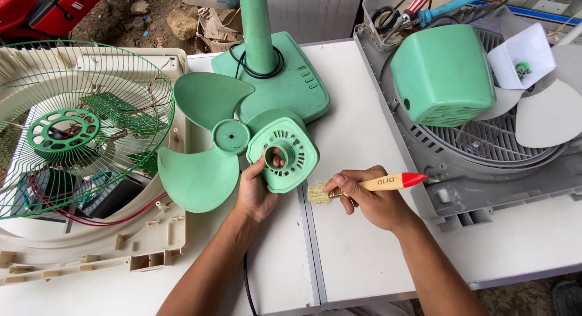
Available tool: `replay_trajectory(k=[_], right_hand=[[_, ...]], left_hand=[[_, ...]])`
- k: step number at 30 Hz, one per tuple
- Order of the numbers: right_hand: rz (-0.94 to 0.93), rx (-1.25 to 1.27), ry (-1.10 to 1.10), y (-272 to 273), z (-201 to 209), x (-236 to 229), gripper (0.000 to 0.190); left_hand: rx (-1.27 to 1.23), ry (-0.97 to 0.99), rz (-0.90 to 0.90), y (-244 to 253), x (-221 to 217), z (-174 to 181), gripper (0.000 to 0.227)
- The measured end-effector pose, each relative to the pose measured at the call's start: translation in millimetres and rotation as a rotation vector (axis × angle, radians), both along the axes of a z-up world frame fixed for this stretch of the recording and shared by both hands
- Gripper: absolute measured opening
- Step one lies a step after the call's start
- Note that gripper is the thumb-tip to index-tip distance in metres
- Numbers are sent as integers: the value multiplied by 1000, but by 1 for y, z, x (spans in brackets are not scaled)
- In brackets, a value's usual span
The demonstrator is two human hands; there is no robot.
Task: The person uses a brush to clean the internal components of a disassembled green electric fan. They scrub the motor housing and the fan blades, removing dust and debris from the surfaces. The cleaned parts are placed on a white table alongside other fan components.
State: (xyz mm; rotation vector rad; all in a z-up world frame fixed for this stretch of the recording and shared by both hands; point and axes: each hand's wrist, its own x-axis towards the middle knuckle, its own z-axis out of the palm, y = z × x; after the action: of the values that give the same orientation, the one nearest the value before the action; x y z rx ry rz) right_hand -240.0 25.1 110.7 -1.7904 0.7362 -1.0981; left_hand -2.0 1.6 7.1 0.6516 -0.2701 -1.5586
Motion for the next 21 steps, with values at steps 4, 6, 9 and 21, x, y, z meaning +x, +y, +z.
replay_trajectory(k=[4,6,9,21], right_hand=[[-235,104,-37,6,7,-5,29],[-331,-53,34,5,11,4,18],[-402,-361,181,11,14,15,37],[-378,-416,261,16,20,12,44]], left_hand=[[-53,-114,14,14,-21,36,30],[-59,-123,-23,21,-33,44,34],[-150,-173,-129,33,-41,55,40],[-508,-289,-319,40,-50,34,55]])
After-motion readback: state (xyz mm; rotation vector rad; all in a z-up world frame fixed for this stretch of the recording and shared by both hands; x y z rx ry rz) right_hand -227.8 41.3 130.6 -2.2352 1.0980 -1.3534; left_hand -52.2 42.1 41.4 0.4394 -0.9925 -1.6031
